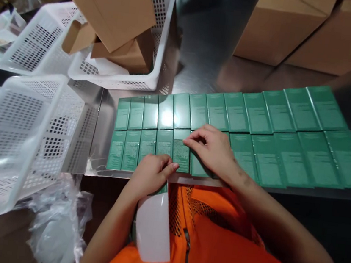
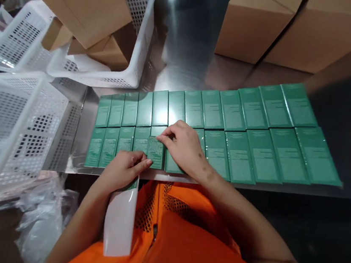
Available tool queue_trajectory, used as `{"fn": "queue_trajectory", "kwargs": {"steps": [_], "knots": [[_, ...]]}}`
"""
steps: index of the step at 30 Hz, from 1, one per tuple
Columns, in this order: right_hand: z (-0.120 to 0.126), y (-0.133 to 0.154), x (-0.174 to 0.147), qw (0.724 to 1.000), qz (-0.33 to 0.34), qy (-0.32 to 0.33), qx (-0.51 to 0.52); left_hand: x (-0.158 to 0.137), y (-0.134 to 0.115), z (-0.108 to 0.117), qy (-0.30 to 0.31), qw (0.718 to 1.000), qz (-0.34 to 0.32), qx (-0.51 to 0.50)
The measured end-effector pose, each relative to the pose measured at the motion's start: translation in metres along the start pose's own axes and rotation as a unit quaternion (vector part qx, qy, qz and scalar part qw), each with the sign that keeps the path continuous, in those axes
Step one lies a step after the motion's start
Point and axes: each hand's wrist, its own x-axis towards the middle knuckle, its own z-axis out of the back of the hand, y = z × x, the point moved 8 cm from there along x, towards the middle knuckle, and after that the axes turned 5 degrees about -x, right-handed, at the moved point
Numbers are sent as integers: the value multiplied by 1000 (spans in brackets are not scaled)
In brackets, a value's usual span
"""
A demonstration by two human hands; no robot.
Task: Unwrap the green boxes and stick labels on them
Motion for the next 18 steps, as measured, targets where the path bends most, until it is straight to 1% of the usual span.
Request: {"fn": "queue_trajectory", "kwargs": {"steps": [5, 13, 18], "knots": [[-7, -3, -3, 999, 11, -1, -53, 4, -1, -3, 13, 998, 47, 47], [-12, -2, -5, 996, 25, 6, -84, 10, -4, -3, 26, 995, 60, 73], [-14, -2, -8, 995, 33, -3, -96, 11, -10, -1, 35, 988, 73, 128]]}}
